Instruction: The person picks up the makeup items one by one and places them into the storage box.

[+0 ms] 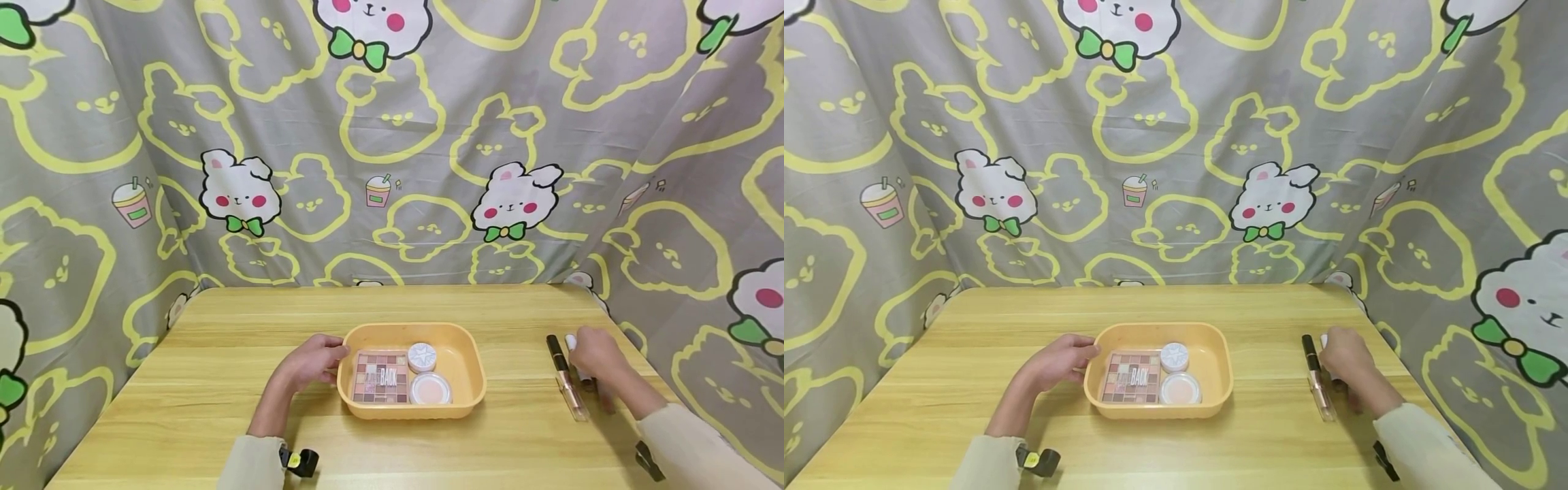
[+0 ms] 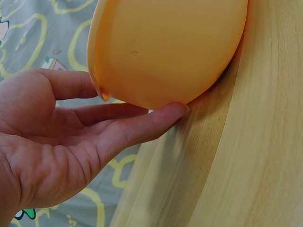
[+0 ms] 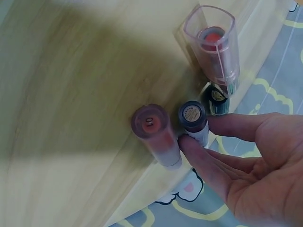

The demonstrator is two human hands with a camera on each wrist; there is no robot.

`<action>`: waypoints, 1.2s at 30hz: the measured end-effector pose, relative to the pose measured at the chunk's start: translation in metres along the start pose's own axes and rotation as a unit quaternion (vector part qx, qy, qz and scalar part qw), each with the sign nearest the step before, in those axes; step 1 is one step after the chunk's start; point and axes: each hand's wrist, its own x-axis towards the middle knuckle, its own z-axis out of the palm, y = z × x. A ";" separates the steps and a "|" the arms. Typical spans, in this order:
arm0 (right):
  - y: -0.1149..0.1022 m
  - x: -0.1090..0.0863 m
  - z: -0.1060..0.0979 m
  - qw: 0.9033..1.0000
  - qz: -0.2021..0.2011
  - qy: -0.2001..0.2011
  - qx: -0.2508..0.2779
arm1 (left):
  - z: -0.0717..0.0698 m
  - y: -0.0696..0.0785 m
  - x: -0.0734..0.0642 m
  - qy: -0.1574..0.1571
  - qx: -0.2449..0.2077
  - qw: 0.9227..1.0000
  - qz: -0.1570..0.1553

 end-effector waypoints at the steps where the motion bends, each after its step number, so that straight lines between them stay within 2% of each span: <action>1: 0.000 0.000 0.000 1.000 -0.004 0.002 -0.001 | 0.000 0.000 0.000 0.000 0.000 1.000 0.000; 14: 0.000 0.001 -0.003 0.999 -0.023 0.036 0.007 | -0.001 -0.001 0.000 -0.002 -0.002 1.000 -0.001; 23: -0.009 0.001 -0.006 0.995 -0.054 0.082 0.018 | -0.001 -0.002 0.001 -0.004 -0.003 1.000 -0.001; 31: -0.025 0.004 -0.013 0.995 -0.061 0.075 0.018 | -0.001 -0.002 0.001 0.002 0.000 1.000 -0.004; 36: -0.034 0.002 -0.016 0.997 -0.052 0.048 0.035 | -0.001 -0.002 0.001 0.003 0.003 1.000 -0.003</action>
